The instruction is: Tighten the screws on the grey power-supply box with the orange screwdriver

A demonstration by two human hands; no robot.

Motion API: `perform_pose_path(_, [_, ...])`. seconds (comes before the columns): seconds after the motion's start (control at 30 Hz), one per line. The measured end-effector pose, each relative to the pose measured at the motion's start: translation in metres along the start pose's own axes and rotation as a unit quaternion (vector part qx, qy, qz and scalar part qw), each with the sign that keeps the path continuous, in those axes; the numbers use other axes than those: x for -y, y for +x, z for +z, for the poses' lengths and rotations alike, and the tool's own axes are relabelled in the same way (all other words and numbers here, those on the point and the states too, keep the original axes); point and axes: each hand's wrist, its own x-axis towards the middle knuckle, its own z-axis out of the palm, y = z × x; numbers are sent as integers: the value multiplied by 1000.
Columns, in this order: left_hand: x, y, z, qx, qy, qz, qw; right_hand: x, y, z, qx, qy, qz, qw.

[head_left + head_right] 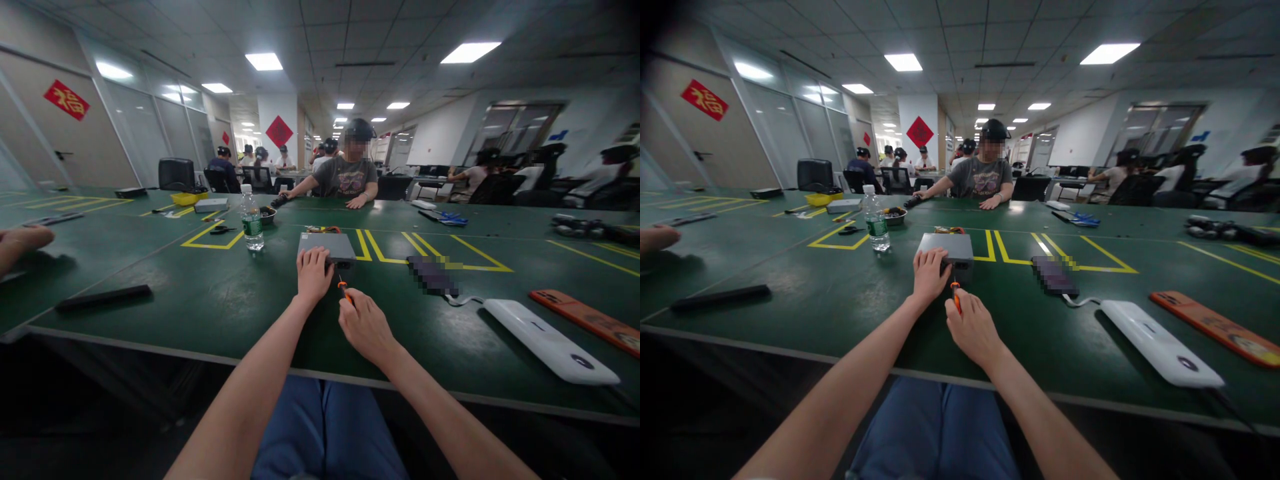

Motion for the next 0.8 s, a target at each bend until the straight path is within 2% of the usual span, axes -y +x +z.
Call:
perform_pose_path(0.1, [-1, 0, -1, 3, -2, 1, 1000, -4, -2, 0, -18, -31, 14, 999])
perform_pose_path(0.2, [-1, 0, -2, 10, -4, -1, 1000, -6, -1, -4, -12, -47, 32, 998])
perform_pose_path(0.33, [-1, 0, -3, 14, -3, -1, 1000, -2, 2, -8, -1, -12, 56, 998])
perform_pose_path(0.47, [-1, 0, -4, 11, -6, 6, 1000, -1, 4, -6, -31, 33, 18, 999])
perform_pose_path(0.57, [-1, 0, -5, 11, -7, 3, 1000, -4, 2, -5, -32, 28, -10, 999])
perform_pose_path(0.8, [-1, -1, -3, 11, -10, 3, 1000, -5, 2, -7, -35, -9, 28, 999])
